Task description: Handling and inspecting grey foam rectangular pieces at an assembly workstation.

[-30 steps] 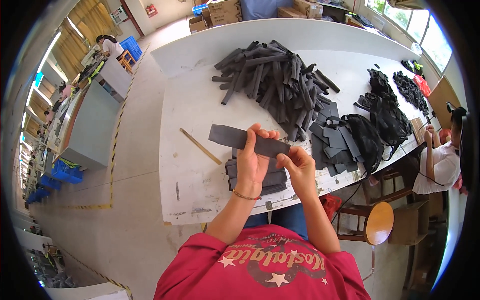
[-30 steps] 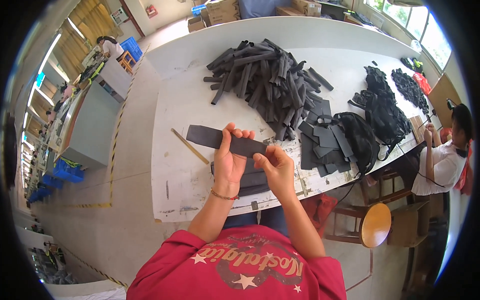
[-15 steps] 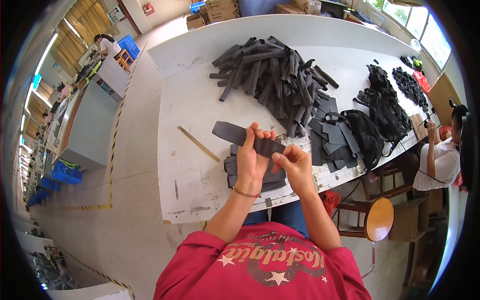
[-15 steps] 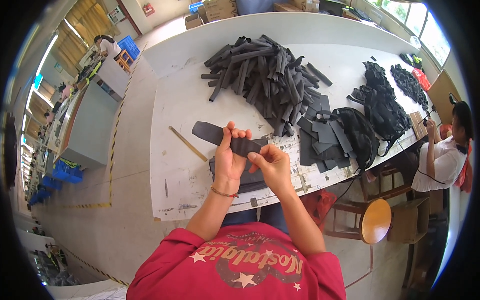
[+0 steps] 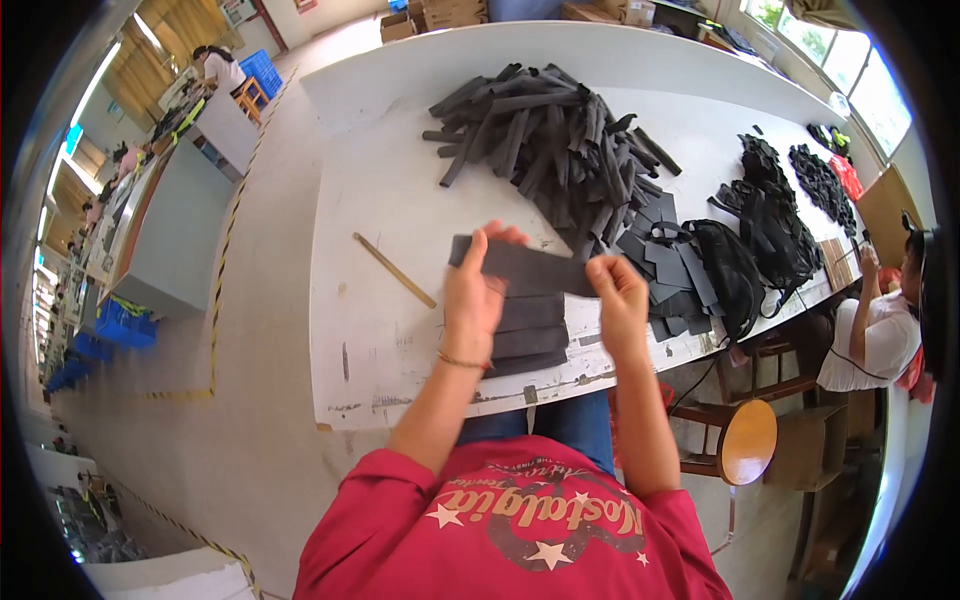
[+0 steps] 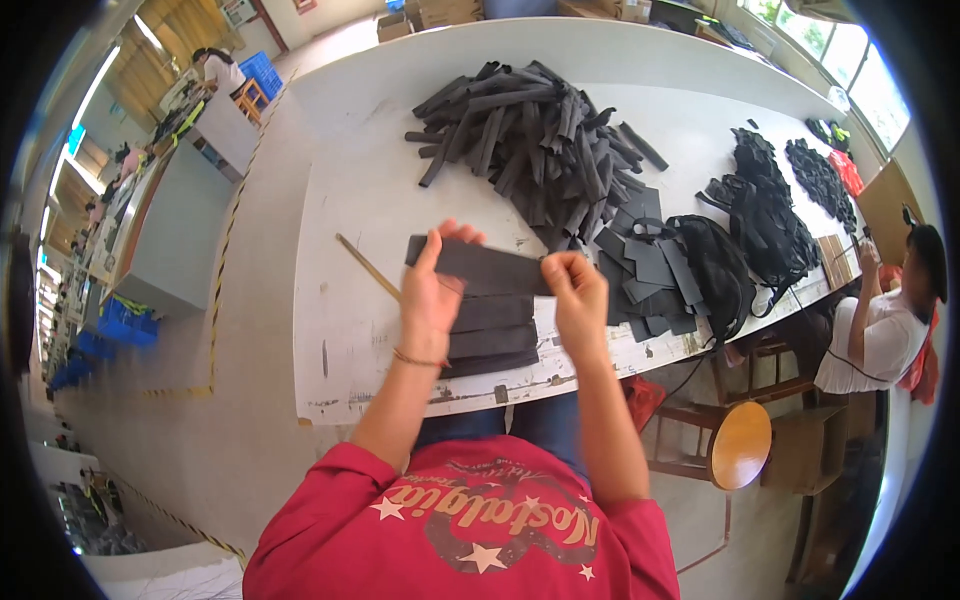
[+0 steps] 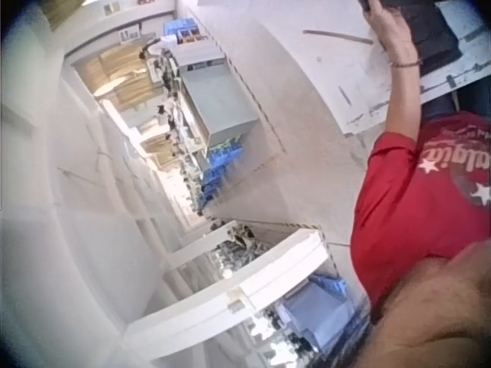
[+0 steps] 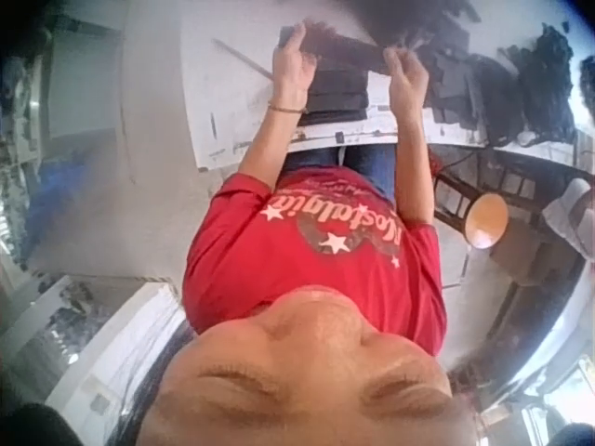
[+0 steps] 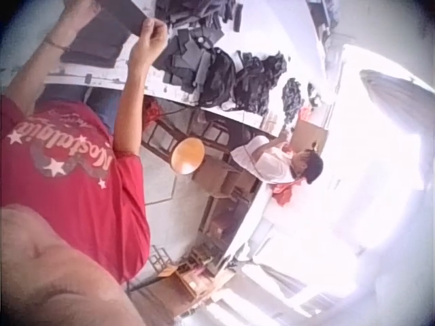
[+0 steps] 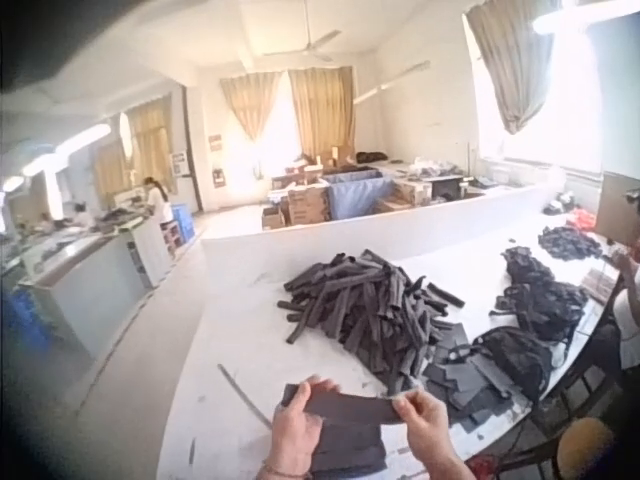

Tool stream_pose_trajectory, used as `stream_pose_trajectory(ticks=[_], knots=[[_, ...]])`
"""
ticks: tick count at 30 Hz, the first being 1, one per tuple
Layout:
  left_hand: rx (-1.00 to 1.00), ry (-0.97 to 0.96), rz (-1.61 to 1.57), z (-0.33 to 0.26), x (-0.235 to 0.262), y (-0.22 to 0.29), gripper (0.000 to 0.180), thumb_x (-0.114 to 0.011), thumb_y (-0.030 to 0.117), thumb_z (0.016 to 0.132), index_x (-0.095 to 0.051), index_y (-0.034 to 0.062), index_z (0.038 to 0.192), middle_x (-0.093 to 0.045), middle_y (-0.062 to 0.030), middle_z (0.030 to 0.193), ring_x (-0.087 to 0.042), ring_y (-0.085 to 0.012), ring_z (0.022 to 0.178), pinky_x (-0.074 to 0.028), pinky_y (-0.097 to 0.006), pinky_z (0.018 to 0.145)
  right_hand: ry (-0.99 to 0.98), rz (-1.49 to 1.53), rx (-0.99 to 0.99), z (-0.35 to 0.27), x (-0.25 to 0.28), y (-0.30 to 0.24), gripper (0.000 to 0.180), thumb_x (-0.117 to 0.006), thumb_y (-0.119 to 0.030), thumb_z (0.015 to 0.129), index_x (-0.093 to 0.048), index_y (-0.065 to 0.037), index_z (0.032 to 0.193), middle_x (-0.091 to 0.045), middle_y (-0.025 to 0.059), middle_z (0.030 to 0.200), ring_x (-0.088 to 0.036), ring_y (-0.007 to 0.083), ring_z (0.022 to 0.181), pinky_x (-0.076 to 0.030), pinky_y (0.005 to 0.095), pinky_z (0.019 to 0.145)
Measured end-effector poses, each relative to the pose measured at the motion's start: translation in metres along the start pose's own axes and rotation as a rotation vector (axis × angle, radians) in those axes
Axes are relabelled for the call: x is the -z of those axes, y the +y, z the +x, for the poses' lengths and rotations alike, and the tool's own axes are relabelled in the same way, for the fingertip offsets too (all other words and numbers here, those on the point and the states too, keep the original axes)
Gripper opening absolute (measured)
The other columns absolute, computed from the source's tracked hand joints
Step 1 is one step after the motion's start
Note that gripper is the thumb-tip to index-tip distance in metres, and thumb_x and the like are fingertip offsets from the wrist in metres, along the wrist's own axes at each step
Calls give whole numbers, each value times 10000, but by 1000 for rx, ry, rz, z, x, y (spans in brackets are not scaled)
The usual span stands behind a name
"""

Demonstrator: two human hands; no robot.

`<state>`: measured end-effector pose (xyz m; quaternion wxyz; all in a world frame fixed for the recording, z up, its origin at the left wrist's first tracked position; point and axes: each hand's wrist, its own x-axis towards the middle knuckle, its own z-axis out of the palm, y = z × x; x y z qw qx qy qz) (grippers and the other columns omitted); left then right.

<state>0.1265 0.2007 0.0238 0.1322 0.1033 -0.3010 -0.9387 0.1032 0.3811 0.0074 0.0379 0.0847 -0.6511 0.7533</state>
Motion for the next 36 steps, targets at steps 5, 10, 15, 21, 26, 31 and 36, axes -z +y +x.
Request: stream_pose_trajectory(ticks=[5,10,15,21,26,31,36], knots=[[-87,28,708,40,43,44,229,-702,163,867,-701,3,1032,-648,-11,830,-584,-70,760,-460,-217,655,-134,-379,92,51,-7,3,161,-629,-122,924,-636,34,884,-567,-23,690,-445,43,664,-381,227,593],[-22,-51,913,79,120,33,204,-747,72,783,-716,-2,970,-651,-2,777,-589,-89,737,-477,-238,670,-286,-525,-139,75,-4,88,209,-690,-162,869,-665,45,851,-567,-10,649,-471,53,641,-398,251,583],[65,-88,1322,83,143,23,192,-766,115,778,-714,6,927,-693,-50,823,-614,-113,772,-496,-257,700,-316,-597,-145,77,-1,121,208,-718,-176,833,-698,31,847,-609,50,626,-514,96,590,-429,278,573],[-379,-292,1760,88,146,8,122,-746,114,736,-667,63,814,-598,-92,831,-598,-275,808,-503,-390,772,-262,-729,-17,66,1,132,214,-775,-151,758,-651,15,811,-614,100,708,-578,171,633,-467,314,612],[-467,-113,1522,184,131,23,96,-671,124,817,-662,34,852,-661,-154,858,-648,-309,808,-517,-375,733,-158,-704,-14,57,33,96,138,-714,-97,830,-623,6,822,-594,84,716,-554,156,632,-451,288,606],[-732,95,1648,303,139,34,188,-738,146,786,-648,33,906,-640,-121,870,-629,-275,789,-500,-368,720,101,-897,22,47,121,70,97,-686,-52,832,-613,14,833,-581,103,747,-549,194,620,-449,303,597],[-552,66,1972,349,155,6,391,-802,206,710,-619,23,1004,-657,-137,950,-614,-316,863,-484,-399,804,331,-1087,127,61,190,54,56,-650,-18,832,-616,2,872,-604,132,782,-600,252,674,-471,336,626]])
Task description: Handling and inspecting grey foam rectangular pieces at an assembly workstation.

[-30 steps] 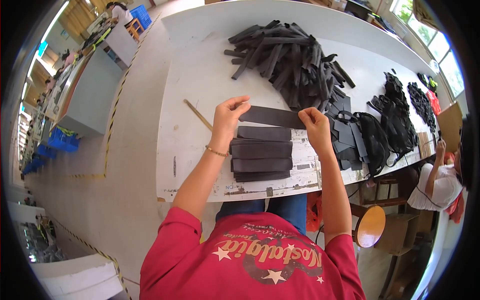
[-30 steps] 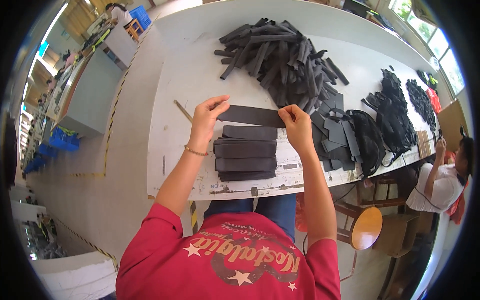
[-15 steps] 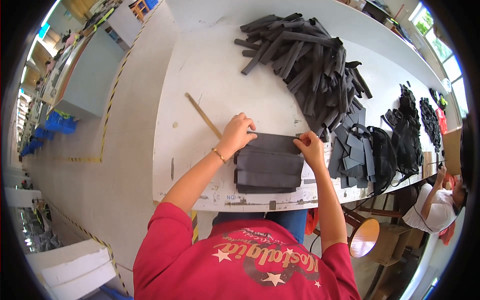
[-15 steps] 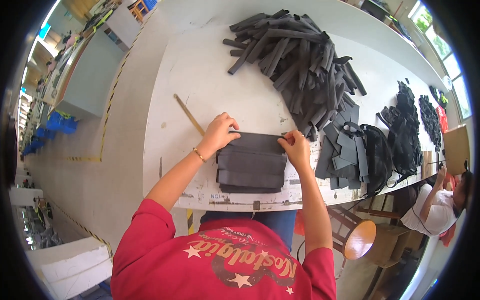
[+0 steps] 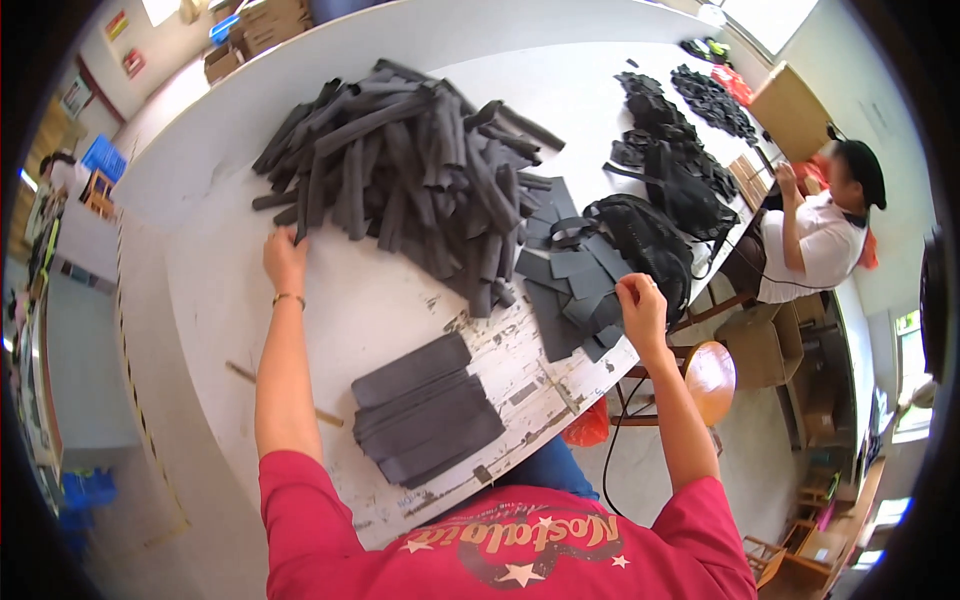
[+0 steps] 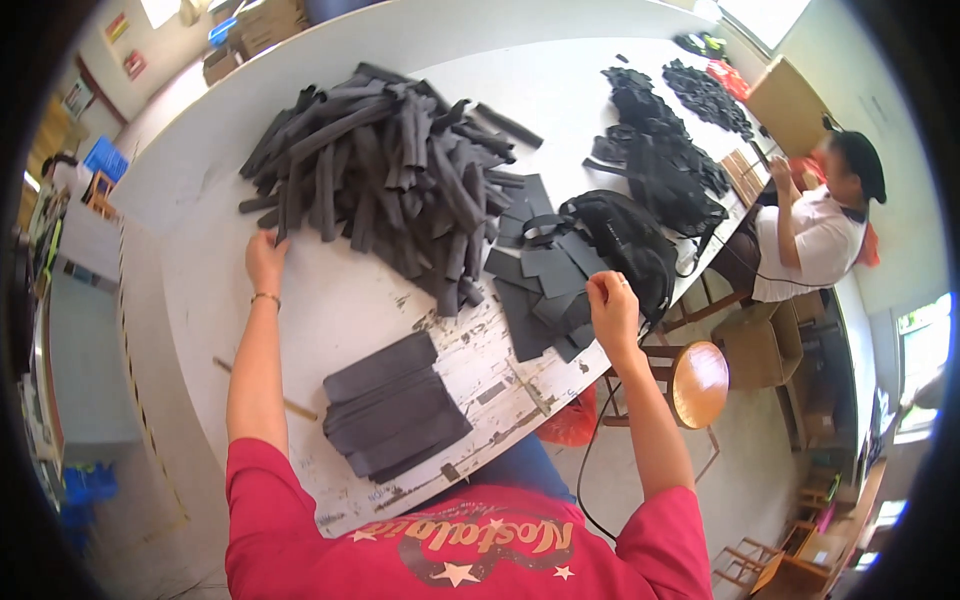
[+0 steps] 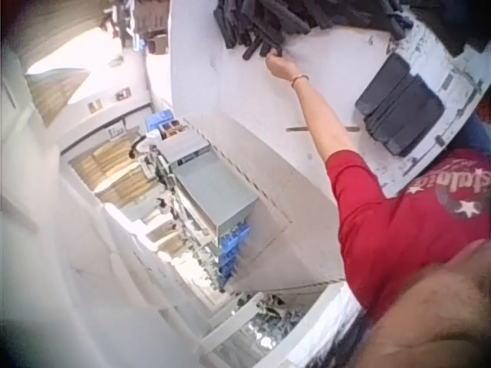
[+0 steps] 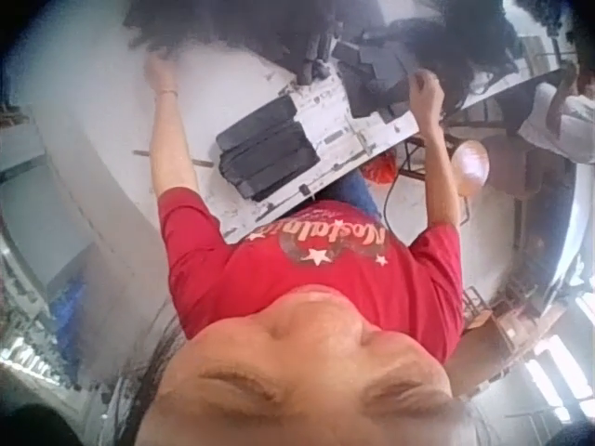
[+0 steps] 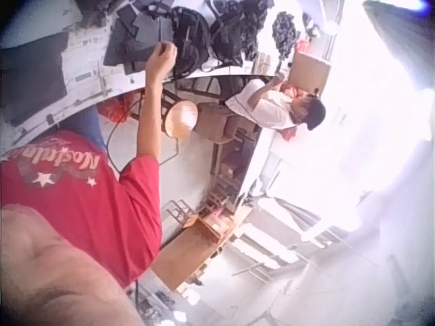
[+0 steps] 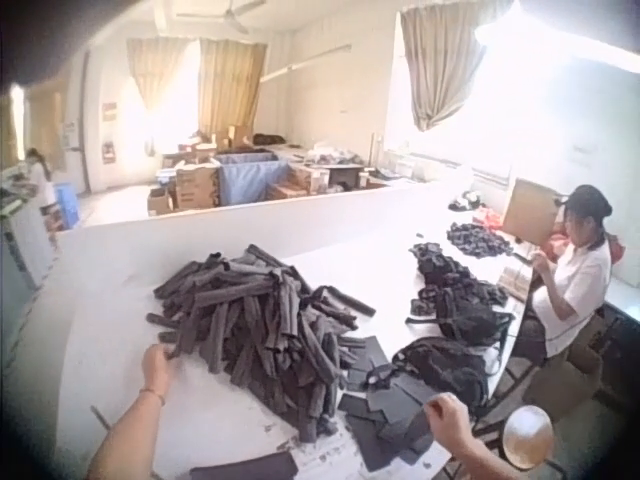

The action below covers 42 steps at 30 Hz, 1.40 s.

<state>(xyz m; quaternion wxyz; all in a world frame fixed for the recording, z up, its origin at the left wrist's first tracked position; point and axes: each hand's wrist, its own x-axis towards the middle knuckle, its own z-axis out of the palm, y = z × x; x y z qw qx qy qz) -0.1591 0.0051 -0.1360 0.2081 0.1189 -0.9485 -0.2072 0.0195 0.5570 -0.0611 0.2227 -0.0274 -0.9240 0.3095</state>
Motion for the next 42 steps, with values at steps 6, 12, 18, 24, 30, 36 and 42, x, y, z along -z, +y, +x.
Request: stream_pose_trajectory(ticks=[6,12,18,24,30,36,42], knots=[[160,-83,-473,-26,20,-22,254,-702,124,817,-601,-38,984,-690,-156,896,-671,-289,725,-525,-377,676,-118,-705,292,33,-41,34,189,-623,-157,847,-635,10,934,-623,121,947,-601,259,925,-492,347,759],[538,-408,-1522,-119,81,30,257,-430,-10,888,-505,-127,1104,-637,-244,977,-680,-328,846,-584,-423,782,-314,-965,420,29,-44,33,145,-590,-138,800,-623,-60,917,-604,106,957,-577,231,920,-469,325,766],[639,-338,-2032,-173,117,89,250,-535,191,990,-532,-48,1065,-581,-144,900,-542,-162,695,-455,-264,590,-28,-359,490,21,-5,-2,364,-523,61,794,-587,-65,1129,-595,135,1052,-571,335,1008,-460,412,872],[592,-209,-1937,-211,138,135,289,-587,247,968,-548,-10,1095,-632,-135,983,-627,-208,857,-534,-313,762,-257,429,3,-57,-19,-75,268,-618,-101,888,-478,-53,1112,-564,156,970,-571,267,864,-464,367,780],[605,-325,-1909,-235,154,163,254,-512,179,995,-511,18,1191,-609,-183,1200,-611,-325,1096,-546,-436,881,-420,480,328,-116,-6,-138,243,-708,-80,827,-493,-11,917,-512,170,916,-518,361,833,-434,403,719],[582,-314,-1904,-244,159,178,282,-564,65,948,-506,2,1217,-627,-169,1157,-639,-313,1048,-571,-410,876,-362,494,331,-123,14,-158,313,-787,-77,738,-582,-27,969,-594,126,899,-597,287,795,-478,356,690],[661,-351,-1928,-246,148,170,320,-647,-9,876,-519,8,1169,-657,-121,1017,-670,-269,936,-578,-358,808,-375,625,206,-125,22,-165,484,-814,-81,697,-666,-79,1158,-622,98,974,-614,242,897,-494,327,776]])
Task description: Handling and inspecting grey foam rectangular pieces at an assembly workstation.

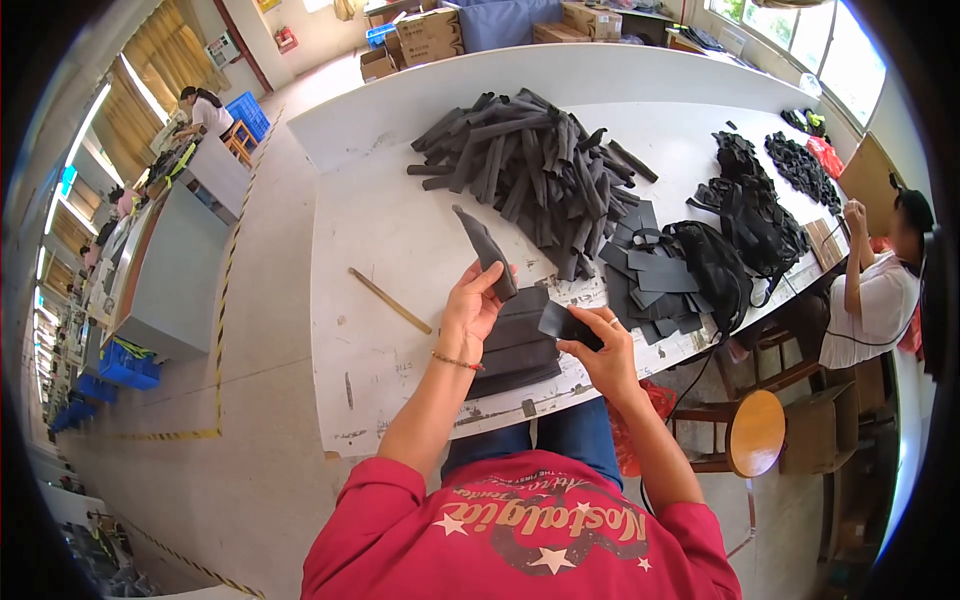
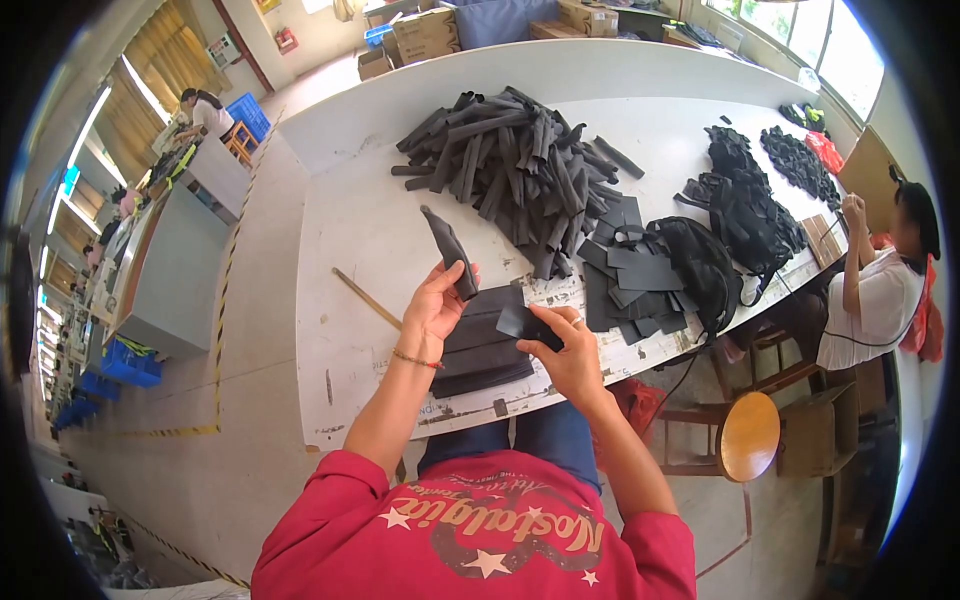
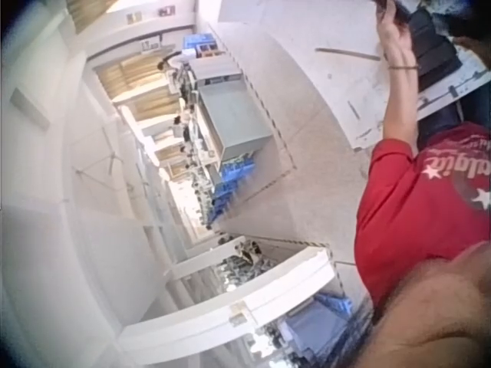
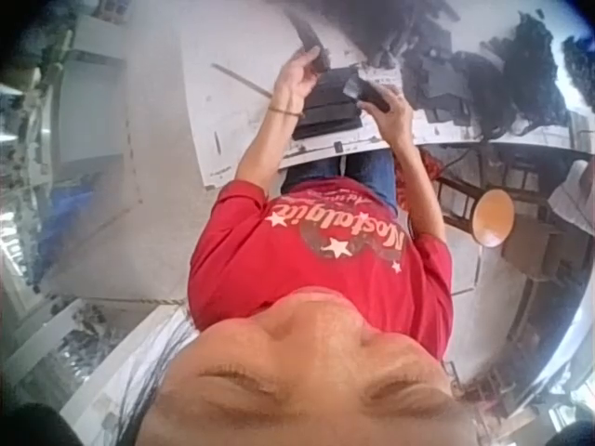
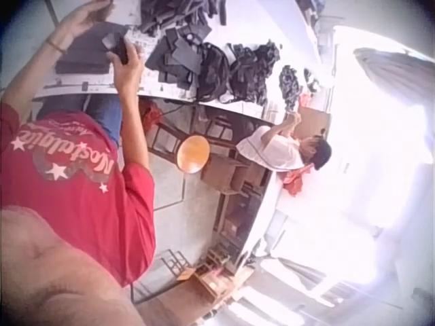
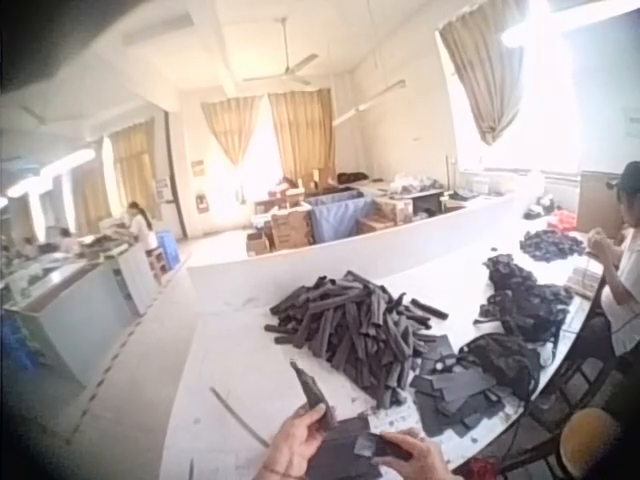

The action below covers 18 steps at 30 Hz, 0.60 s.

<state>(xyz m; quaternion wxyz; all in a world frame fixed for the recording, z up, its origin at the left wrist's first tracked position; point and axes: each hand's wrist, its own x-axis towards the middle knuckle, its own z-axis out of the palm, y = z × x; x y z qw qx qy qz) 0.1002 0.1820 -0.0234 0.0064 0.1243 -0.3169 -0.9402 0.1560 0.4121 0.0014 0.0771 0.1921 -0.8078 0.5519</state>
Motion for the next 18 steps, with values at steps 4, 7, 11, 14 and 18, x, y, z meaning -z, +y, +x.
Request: stream_pose_trajectory(ticks=[4,7,11,14,18], knots=[[41,-18,-86,-3,-6,-7,244,-688,12,856,-588,42,1076,-657,-67,973,-659,-213,864,-561,-339,770,43,-64,113,2,-5,-1,444,-812,-34,684,-695,-57,1112,-568,64,1016,-564,202,914,-468,291,779],[24,11,-70,-6,-9,-10,235,-696,22,851,-605,40,1067,-664,-66,972,-658,-209,872,-556,-348,786,93,-184,197,4,-9,-5,400,-808,-41,689,-712,-77,1076,-554,55,994,-543,209,876,-449,309,742],[77,46,-12,-14,-19,-7,226,-686,39,863,-618,-8,1074,-681,-118,1030,-671,-238,941,-558,-366,860,174,-342,330,10,-10,-11,346,-797,-58,692,-728,-106,1027,-556,51,918,-532,234,835,-412,353,747],[91,43,28,-16,-18,-4,212,-673,58,877,-623,-37,1060,-678,-151,1061,-676,-249,962,-562,-372,881,201,-371,353,15,-8,-15,320,-788,-67,692,-731,-111,1004,-556,49,880,-534,239,836,-397,364,757],[103,1,67,-15,-17,-4,253,-668,107,895,-606,-41,1091,-671,-150,1078,-666,-238,987,-567,-356,878,228,-391,363,20,0,-15,312,-784,-70,695,-731,-110,1000,-557,50,877,-539,239,834,-401,364,753]])
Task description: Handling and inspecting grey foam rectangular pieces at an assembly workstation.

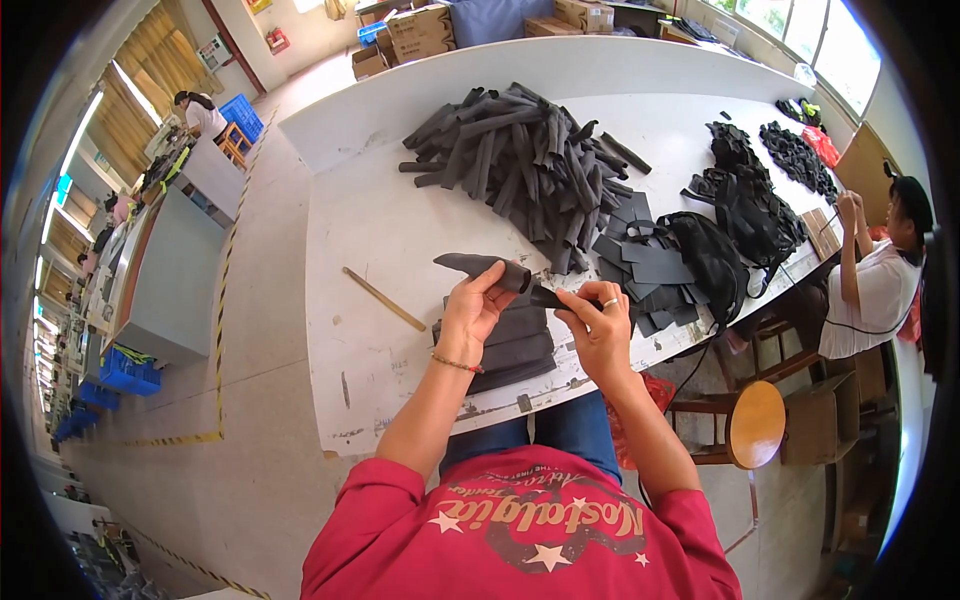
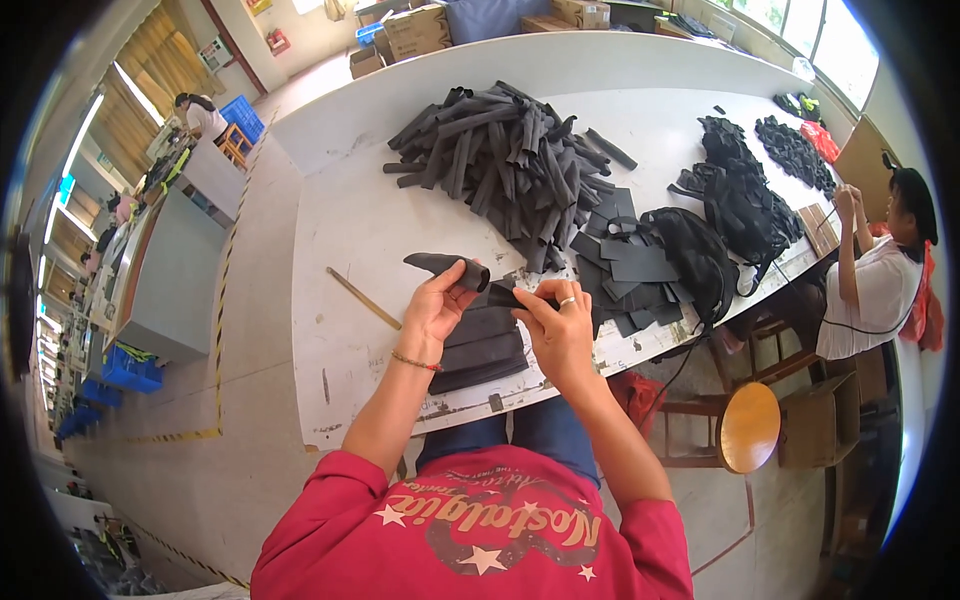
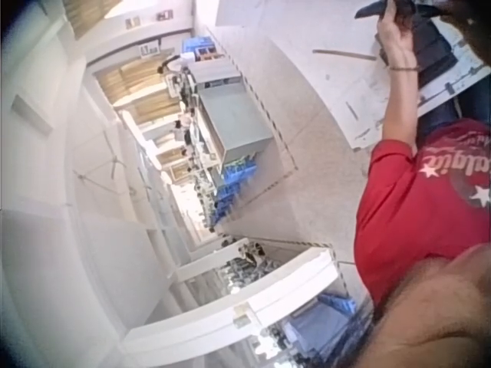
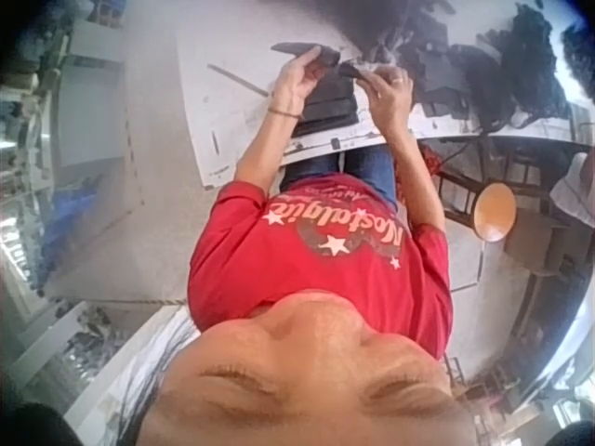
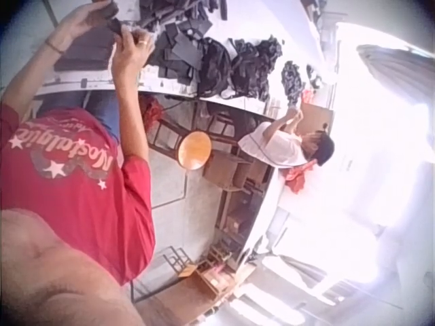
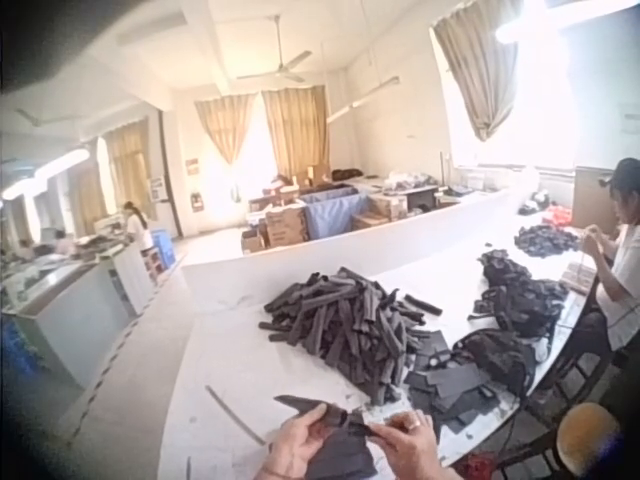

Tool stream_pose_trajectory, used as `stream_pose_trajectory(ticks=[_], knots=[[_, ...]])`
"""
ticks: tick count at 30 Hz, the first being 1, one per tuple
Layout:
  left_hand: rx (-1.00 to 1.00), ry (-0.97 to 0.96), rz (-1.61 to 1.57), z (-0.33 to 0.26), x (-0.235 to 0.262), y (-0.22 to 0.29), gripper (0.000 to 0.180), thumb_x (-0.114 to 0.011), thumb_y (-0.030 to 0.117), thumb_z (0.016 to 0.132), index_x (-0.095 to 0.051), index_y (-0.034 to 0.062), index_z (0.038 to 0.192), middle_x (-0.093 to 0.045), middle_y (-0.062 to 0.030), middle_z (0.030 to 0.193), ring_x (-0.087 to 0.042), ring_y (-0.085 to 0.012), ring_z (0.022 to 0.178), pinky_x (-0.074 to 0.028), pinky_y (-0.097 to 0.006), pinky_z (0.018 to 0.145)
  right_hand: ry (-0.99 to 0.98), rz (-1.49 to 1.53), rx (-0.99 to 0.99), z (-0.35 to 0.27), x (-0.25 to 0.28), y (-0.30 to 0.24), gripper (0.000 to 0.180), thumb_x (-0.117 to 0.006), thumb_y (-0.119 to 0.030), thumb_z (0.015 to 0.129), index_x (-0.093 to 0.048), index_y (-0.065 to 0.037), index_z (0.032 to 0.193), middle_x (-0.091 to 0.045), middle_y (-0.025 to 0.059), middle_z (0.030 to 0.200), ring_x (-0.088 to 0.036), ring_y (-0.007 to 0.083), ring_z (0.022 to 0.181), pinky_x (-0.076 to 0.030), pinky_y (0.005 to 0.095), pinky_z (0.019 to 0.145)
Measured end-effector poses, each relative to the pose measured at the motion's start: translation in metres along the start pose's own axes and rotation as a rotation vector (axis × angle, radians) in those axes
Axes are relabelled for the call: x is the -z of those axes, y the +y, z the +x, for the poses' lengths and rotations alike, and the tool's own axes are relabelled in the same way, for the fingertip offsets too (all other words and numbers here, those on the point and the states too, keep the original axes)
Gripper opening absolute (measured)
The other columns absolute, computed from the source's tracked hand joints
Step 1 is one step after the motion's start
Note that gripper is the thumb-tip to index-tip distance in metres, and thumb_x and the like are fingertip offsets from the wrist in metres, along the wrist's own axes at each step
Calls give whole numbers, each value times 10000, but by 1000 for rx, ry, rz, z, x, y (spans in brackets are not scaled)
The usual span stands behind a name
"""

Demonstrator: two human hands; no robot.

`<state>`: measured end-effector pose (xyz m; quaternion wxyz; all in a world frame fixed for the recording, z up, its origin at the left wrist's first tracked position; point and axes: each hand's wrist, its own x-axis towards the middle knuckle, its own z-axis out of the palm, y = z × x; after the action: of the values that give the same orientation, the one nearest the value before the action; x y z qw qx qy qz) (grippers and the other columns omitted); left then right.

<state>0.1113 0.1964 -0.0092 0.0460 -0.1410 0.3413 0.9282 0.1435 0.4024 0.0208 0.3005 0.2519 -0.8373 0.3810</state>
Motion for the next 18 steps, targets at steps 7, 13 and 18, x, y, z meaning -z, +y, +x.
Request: stream_pose_trajectory(ticks=[7,13,18], knots=[[42,-9,20,-1,-4,-4,222,-667,114,900,-615,-22,1067,-683,-137,1041,-676,-222,948,-576,-344,836,-4,-51,68,5,3,2,305,-776,-85,703,-722,-111,1003,-559,44,883,-544,244,826,-406,376,743],[57,-49,78,-6,-5,-6,203,-675,107,891,-616,3,1055,-688,-126,1009,-690,-220,895,-588,-340,775,-1,-212,197,7,5,6,316,-755,-108,720,-699,-124,1031,-551,31,903,-544,236,827,-416,387,750],[-55,-34,87,-20,-21,-12,221,-684,71,876,-585,-12,1055,-675,-126,993,-691,-233,885,-592,-345,758,44,-320,257,5,0,-1,335,-740,-108,725,-679,-102,1054,-541,30,917,-547,231,851,-417,389,774]])
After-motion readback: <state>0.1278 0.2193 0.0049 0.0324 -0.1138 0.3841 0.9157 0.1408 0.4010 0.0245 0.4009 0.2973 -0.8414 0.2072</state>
